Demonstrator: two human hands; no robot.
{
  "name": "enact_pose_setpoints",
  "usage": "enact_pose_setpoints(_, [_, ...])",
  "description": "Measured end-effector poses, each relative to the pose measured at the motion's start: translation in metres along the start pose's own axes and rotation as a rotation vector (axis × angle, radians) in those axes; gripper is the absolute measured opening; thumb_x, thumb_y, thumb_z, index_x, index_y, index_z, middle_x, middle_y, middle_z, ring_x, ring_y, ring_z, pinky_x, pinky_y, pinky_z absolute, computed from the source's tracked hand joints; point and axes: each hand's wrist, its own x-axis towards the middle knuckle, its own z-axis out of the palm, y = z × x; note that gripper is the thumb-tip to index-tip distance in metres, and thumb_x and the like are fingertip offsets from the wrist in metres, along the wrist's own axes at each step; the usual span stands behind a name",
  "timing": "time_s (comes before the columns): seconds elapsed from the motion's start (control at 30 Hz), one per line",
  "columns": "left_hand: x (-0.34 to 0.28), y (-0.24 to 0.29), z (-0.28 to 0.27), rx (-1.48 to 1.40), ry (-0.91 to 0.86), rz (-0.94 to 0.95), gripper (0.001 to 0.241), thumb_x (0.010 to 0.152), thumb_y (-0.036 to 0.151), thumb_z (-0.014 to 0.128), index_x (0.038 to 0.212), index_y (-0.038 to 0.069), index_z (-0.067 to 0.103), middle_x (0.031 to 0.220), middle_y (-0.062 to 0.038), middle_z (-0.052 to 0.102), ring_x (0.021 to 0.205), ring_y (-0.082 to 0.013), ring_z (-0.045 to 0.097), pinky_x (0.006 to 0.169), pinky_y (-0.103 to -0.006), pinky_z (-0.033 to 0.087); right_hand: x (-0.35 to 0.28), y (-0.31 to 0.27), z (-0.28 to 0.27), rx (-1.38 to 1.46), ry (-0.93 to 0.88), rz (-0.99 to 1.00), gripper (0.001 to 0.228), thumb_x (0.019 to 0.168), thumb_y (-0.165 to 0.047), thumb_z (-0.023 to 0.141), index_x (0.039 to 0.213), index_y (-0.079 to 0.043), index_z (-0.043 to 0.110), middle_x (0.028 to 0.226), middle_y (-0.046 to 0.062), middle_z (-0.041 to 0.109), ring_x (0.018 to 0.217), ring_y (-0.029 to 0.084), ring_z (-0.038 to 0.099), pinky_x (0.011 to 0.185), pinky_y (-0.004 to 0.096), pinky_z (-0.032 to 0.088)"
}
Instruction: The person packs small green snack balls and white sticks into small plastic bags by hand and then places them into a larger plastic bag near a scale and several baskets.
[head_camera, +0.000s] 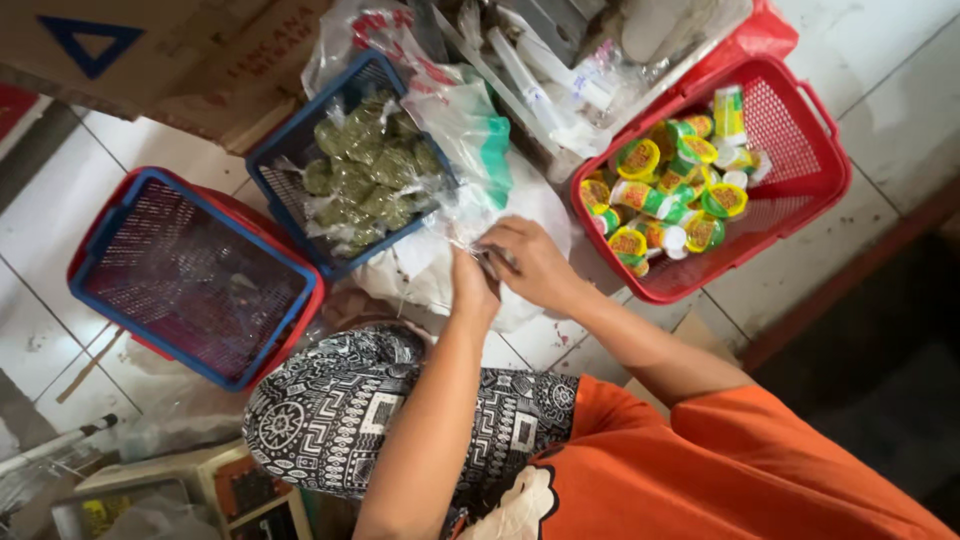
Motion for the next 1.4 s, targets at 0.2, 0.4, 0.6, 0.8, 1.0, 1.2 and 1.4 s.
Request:
enact_pose_setpoints(0.2, [-0.018,0.034,0.020,-0.070,-0.137,0.034,0.067,0.100,0.058,0.042,0.139,0.006,0.056,0.131,-0.012,0.066,0.116,-0.0264,0.063,0.099,-0.0394,0.052,0.009,-0.013,-0.008,-0.127,-0.077,-0.080,0.027,0.076,-0.004,0.075,0.103,-0.001,0.072,0.106,0.016,0.072,0.100,0.036,0.067,0.087,0.047,0.049])
enact_pose_setpoints(0.4, [-0.023,0.037,0.022,0.074,0.007,0.008,0.054,0.094,0.029,0.064,0.138,0.000,0.056,0.129,-0.016,0.065,0.108,-0.0281,0.069,0.091,-0.0449,0.059,0.005,0.033,-0.048,-0.110,0.165,0.081,0.021,0.088,-0.005,0.073,0.109,-0.006,0.071,0.120,0.013,0.072,0.114,0.033,0.067,0.103,0.043,0.051])
enact_pose_setpoints(0.6, [-0.017,0.030,0.018,0.104,-0.026,-0.055,0.059,0.094,0.034,0.068,0.141,0.000,0.055,0.133,-0.014,0.065,0.118,-0.0254,0.066,0.097,-0.0396,0.056,0.018,0.115,-0.099,-0.534,0.253,0.188,0.020,0.083,-0.001,0.075,0.102,-0.009,0.076,0.112,0.013,0.071,0.096,0.033,0.070,0.087,0.042,0.057])
enact_pose_setpoints(0.8, [-0.009,0.032,0.004,0.121,0.030,-0.033,0.067,0.092,0.040,0.072,0.144,0.001,0.055,0.136,-0.014,0.063,0.117,-0.0235,0.063,0.093,-0.0359,0.052,-0.002,0.136,-0.124,-0.146,0.569,0.158,0.013,0.095,0.008,0.066,0.105,0.002,0.069,0.103,0.013,0.066,0.093,0.022,0.070,0.074,0.034,0.056])
enact_pose_setpoints(1.0, [-0.008,0.033,0.000,0.143,0.053,-0.007,0.069,0.089,0.040,0.073,0.146,0.006,0.053,0.139,-0.003,0.062,0.118,-0.0157,0.062,0.093,-0.0316,0.052,-0.009,0.107,-0.162,0.503,0.701,0.225,0.005,0.107,0.006,0.063,0.107,0.002,0.066,0.096,0.010,0.072,0.084,0.019,0.071,0.082,0.031,0.060])
enact_pose_setpoints(1.2, [-0.014,0.034,0.009,0.100,-0.146,0.026,0.064,0.096,0.045,0.066,0.143,0.002,0.055,0.132,-0.010,0.066,0.116,-0.0224,0.066,0.097,-0.0378,0.054,-0.001,0.082,-0.100,1.000,0.551,0.457,0.006,0.101,0.005,0.062,0.102,-0.001,0.065,0.085,0.011,0.067,0.073,0.022,0.069,0.067,0.034,0.055])
enact_pose_setpoints(1.4, [-0.021,0.036,0.009,-0.071,-0.255,0.188,0.065,0.096,0.053,0.062,0.133,-0.001,0.058,0.123,-0.013,0.070,0.110,-0.0235,0.070,0.096,-0.0397,0.057,-0.004,0.020,0.000,0.767,0.306,0.428,0.011,0.099,0.002,0.061,0.102,-0.003,0.053,0.094,0.005,0.068,0.089,0.019,0.075,0.082,0.031,0.061])
